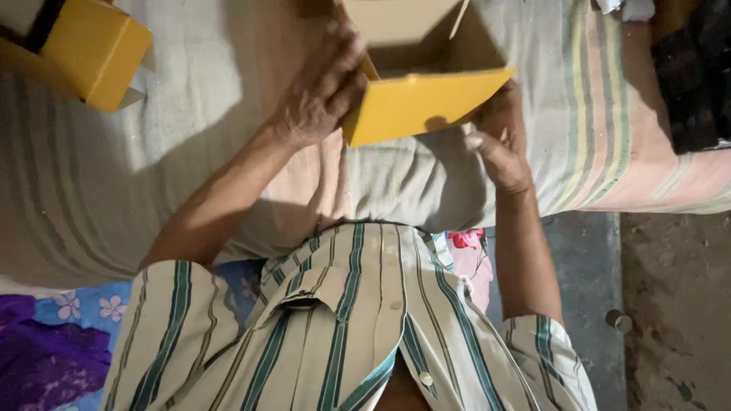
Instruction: The person folds flat yellow cardboard cartons into open boxes. They take a pre-cut folded-flat box, open the sides, press the base and flaps closed with both hands, and place the finished box onto a growing stack of completed boxes.
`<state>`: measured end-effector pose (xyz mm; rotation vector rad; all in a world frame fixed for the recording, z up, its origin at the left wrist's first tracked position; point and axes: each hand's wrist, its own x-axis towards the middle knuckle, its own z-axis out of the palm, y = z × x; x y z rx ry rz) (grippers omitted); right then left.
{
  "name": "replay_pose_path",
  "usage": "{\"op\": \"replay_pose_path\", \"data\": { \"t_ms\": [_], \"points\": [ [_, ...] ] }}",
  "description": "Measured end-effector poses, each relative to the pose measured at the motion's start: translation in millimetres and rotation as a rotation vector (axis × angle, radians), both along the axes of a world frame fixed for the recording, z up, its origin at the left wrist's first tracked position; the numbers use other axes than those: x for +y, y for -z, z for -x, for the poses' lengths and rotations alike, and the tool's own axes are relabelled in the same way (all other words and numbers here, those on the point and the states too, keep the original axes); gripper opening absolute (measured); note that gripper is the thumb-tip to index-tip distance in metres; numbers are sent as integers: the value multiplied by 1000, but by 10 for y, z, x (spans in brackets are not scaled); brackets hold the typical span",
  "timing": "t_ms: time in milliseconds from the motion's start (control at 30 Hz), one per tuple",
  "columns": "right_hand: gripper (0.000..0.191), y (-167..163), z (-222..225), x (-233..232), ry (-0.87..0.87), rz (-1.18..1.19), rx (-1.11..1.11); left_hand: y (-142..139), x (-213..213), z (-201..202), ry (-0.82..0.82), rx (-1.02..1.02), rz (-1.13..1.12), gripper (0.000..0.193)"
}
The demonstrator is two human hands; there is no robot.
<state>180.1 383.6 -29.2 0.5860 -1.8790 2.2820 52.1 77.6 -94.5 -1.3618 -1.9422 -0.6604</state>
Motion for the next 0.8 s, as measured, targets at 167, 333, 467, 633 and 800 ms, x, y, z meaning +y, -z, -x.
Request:
{"op": "replay_pose_path", "data": {
  "t_ms": [167,333,467,633,800],
  "points": [
    [46,282,-145,-36,199,-18,-162,99,-157,-153,72,129,236,82],
    [53,403,-372,-96,177,-78,-153,-203,-318,-613,205,-262,-16,134],
    [75,216,-294,-91,237,-17,-278,-281,-181,-992,127,-558,-238,129],
    [88,-150,-278,-96,187,-406,-84,-75,138,-906,81,-491,-488,105],
    [67,-246,-306,-221,333,-560,-67,9,171,-525,24,-478,-424,93]
  ]
}}
